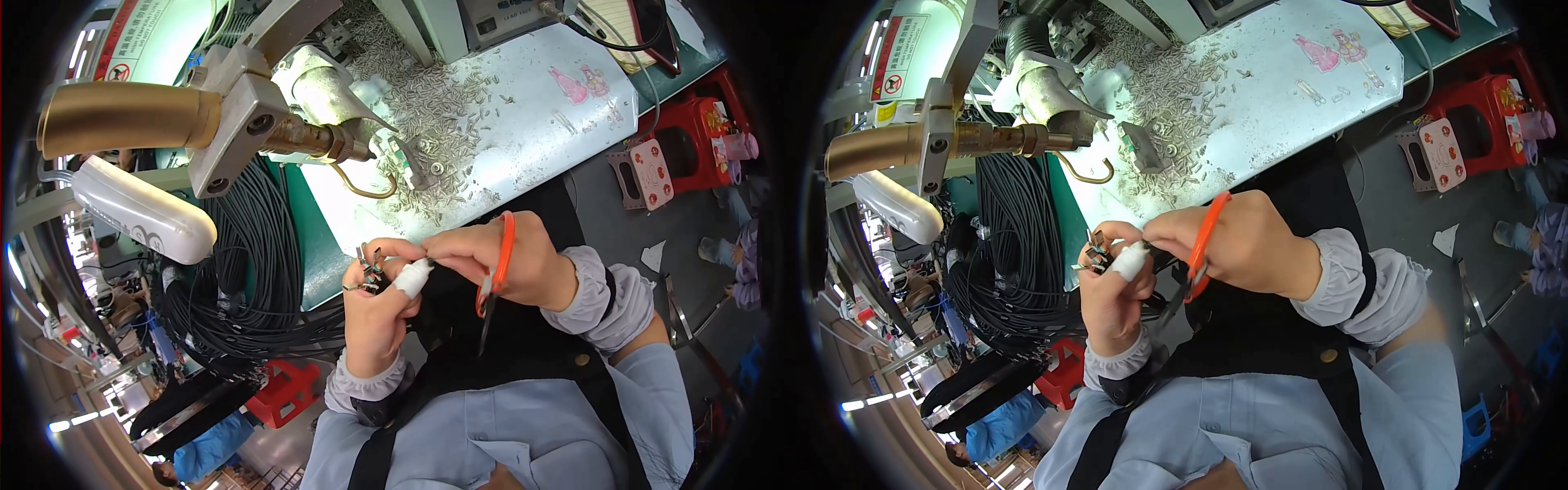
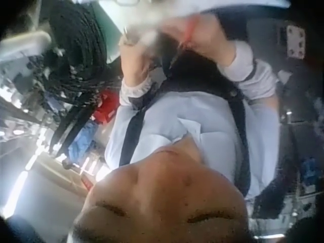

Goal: The person trims the ends of wires with shears, then moves to a bundle of cables on the table. They cut the plastic wrap from the bundle using the shears and pull out individual cables to trim their ends.

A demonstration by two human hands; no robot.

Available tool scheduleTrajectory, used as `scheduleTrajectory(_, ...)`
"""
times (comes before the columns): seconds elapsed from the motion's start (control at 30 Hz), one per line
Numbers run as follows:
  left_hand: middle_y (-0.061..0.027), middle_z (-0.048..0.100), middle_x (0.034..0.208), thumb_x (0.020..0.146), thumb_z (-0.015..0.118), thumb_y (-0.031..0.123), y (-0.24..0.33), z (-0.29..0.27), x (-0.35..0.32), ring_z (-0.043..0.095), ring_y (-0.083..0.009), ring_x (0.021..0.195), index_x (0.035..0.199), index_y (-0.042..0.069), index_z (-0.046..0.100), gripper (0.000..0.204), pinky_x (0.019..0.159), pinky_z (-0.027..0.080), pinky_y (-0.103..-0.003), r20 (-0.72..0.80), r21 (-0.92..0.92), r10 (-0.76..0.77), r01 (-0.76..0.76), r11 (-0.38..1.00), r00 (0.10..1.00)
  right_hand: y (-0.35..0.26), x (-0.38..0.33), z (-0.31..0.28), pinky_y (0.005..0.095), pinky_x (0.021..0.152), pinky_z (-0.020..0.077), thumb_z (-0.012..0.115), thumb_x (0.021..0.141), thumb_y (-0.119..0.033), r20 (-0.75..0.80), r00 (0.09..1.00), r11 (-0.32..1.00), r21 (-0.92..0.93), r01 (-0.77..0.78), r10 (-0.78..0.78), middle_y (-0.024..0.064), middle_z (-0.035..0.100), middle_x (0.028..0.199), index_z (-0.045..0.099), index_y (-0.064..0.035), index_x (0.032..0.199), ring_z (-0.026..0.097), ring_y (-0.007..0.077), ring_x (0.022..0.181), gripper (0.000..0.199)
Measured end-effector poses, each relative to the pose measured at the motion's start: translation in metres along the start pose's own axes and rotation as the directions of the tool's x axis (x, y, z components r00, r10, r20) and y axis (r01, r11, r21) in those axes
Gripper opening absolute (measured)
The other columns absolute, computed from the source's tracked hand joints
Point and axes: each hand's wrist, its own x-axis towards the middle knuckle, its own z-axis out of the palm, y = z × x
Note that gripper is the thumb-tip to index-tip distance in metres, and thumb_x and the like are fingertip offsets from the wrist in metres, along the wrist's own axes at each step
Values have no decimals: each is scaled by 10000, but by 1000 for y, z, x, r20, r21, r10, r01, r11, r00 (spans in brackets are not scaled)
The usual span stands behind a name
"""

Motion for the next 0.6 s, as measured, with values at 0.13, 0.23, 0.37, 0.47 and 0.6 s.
scheduleTrajectory(0.13,10,526,670,719,596,-66,-11,14,1,412,-20,523,881,-10,538,181,483,296,-149,-223,585,237,-64,809,946,0,-2,9,242,538,481,600,768,-57,-94,994,996,-78,41,-48,119,635,865,552,0,865,640,184,672,122)
scheduleTrajectory(0.23,18,547,670,727,621,-53,-21,15,1,422,-6,544,870,-4,557,164,504,294,-136,-126,641,483,-301,706,867,1,-1,14,239,535,469,598,776,-48,-178,982,985,169,-37,67,121,629,832,528,4,866,637,174,661,125)
scheduleTrajectory(0.37,-8,579,708,746,605,-46,-18,17,-1,471,-21,588,869,-11,560,136,536,339,-137,-180,597,428,-247,763,886,-2,0,20,241,507,450,606,780,-67,-85,933,750,622,-225,350,114,610,755,512,-3,841,631,166,632,130)
scheduleTrajectory(0.47,-23,588,732,749,603,-42,-17,8,-3,485,-28,604,875,-12,560,136,547,353,-141,-199,465,347,-223,857,917,-6,1,17,247,487,439,622,774,-105,-154,907,705,684,-188,391,104,590,676,520,-6,792,623,174,596,143)
scheduleTrajectory(0.6,-25,589,729,752,606,-32,-17,7,-3,483,-29,592,875,-10,562,133,535,354,-146,-214,406,346,-240,882,913,-14,2,-10,265,457,420,642,757,-163,177,907,911,90,-403,383,98,549,564,516,-10,689,601,192,538,210)
